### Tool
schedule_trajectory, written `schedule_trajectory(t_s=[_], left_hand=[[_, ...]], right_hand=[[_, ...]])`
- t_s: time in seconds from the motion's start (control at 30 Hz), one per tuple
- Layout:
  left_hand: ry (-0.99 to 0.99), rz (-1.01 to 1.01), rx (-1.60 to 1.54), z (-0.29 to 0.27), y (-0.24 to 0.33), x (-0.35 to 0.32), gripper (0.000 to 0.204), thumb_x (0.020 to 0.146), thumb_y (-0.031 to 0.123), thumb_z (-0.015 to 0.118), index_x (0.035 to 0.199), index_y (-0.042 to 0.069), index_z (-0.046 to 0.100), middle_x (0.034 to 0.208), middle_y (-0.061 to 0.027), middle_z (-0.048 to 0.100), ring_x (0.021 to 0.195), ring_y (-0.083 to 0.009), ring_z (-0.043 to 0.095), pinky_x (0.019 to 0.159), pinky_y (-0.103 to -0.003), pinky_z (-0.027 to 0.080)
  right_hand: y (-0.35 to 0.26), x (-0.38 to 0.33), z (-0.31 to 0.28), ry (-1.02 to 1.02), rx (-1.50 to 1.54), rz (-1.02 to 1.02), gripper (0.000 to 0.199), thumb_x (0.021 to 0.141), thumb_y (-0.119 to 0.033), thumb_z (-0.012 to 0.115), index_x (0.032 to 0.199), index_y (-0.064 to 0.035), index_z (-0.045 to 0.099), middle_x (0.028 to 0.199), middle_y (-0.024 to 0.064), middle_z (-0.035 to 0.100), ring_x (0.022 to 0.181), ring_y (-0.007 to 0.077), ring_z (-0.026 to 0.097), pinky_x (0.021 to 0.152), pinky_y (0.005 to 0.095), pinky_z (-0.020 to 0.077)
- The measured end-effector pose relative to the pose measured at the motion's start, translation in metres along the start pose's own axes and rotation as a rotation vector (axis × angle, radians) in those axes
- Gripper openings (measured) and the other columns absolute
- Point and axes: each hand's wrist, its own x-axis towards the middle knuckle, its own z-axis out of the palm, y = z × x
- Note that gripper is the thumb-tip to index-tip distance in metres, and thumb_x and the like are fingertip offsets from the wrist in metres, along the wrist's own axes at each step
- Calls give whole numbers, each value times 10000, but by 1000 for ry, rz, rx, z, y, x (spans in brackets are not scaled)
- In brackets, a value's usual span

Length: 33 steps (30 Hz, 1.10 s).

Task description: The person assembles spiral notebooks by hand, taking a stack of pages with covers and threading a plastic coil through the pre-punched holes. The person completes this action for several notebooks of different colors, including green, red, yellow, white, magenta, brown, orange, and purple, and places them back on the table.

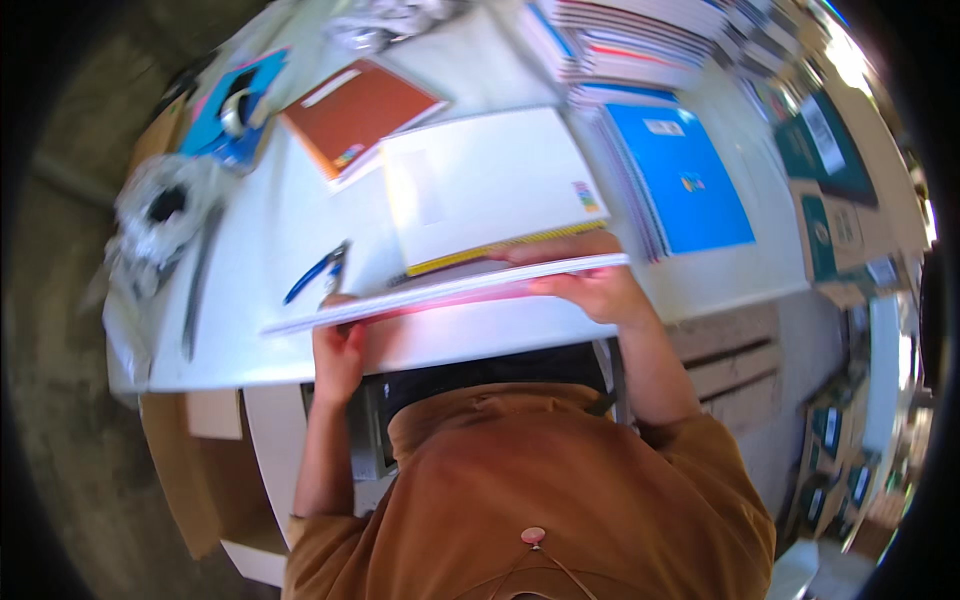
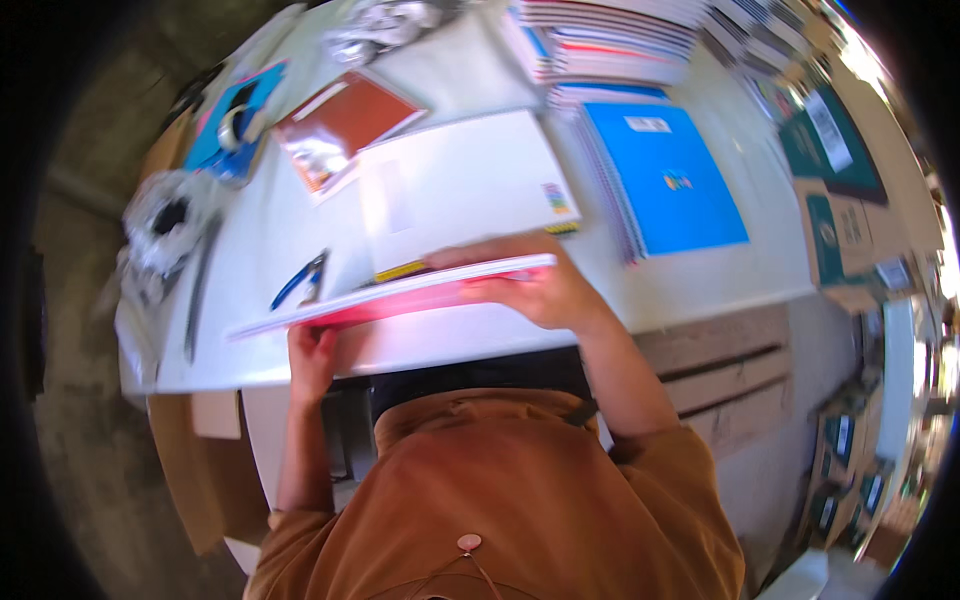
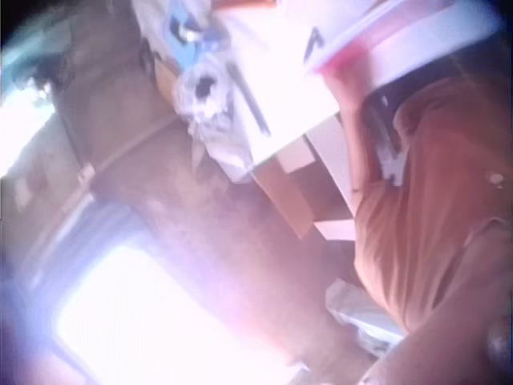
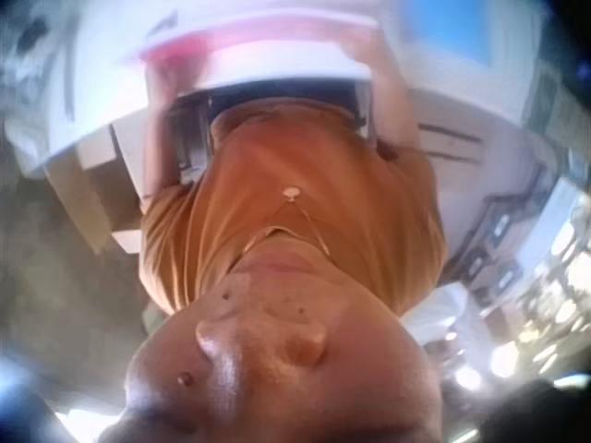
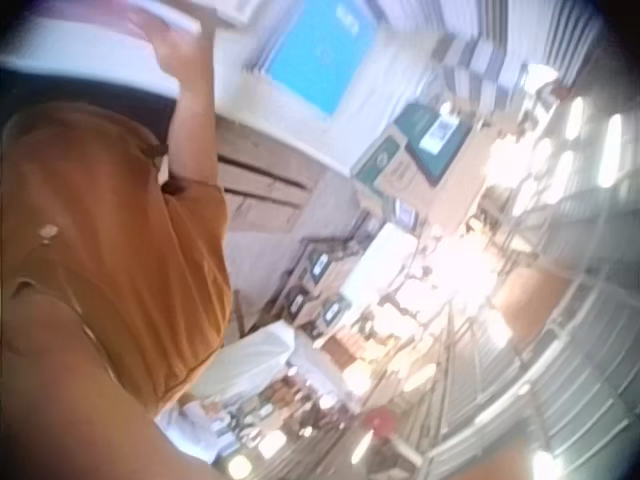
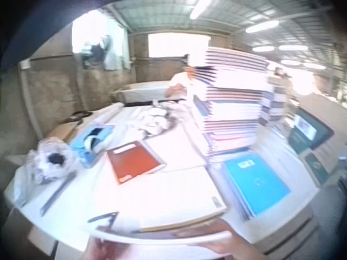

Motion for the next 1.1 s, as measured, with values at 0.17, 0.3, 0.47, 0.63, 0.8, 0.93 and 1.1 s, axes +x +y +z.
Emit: schedule_trajectory(t_s=[0.17,0.3,0.47,0.63,0.8,0.93,1.1], left_hand=[[312,24,695,-123,-63,103,267,755,67,568,1021,42,581,962,-160,575,884,-310,557,774,-361,451],[492,-85,1171,-182,-113,117,335,816,306,542,1054,73,581,1006,-149,572,892,-326,554,789,-409,447],[247,-322,997,-141,-99,130,397,844,444,503,1068,128,587,1002,-120,569,913,-331,569,779,-428,448],[391,-207,865,-147,-64,136,347,816,454,548,904,142,672,894,-96,638,851,-282,605,733,-394,464],[470,-228,382,-155,3,138,246,832,174,498,955,-4,616,735,-93,630,661,-138,579,610,-270,454],[-124,17,-79,-113,87,97,330,766,108,354,1011,-19,535,670,-7,443,553,-69,310,520,-209,263],[-149,-25,-55,-92,107,64,279,922,289,475,883,28,564,675,5,471,628,-74,389,594,-219,345]], right_hand=[[-8,-6,-2,-54,-357,-32,205,780,-76,656,971,0,651,908,110,672,839,192,632,776,282,477],[-2,-9,1,14,-310,19,236,767,-80,676,995,-25,658,931,96,669,833,196,625,773,275,475],[4,-14,-1,148,-253,14,252,767,-79,686,999,7,645,915,115,669,827,169,618,760,269,475],[-5,-9,-1,155,-276,-16,247,792,-89,660,1013,17,635,886,127,672,739,166,631,693,255,492],[-8,-8,-1,149,-291,-20,240,812,-99,637,1018,24,631,914,138,669,755,168,637,691,252,495],[-7,-8,-3,152,-308,-21,231,820,-93,624,1019,23,632,923,141,667,769,179,641,702,258,500],[-6,-5,-4,159,-284,-50,239,812,-44,607,1043,17,624,972,163,653,858,210,648,769,275,506]])
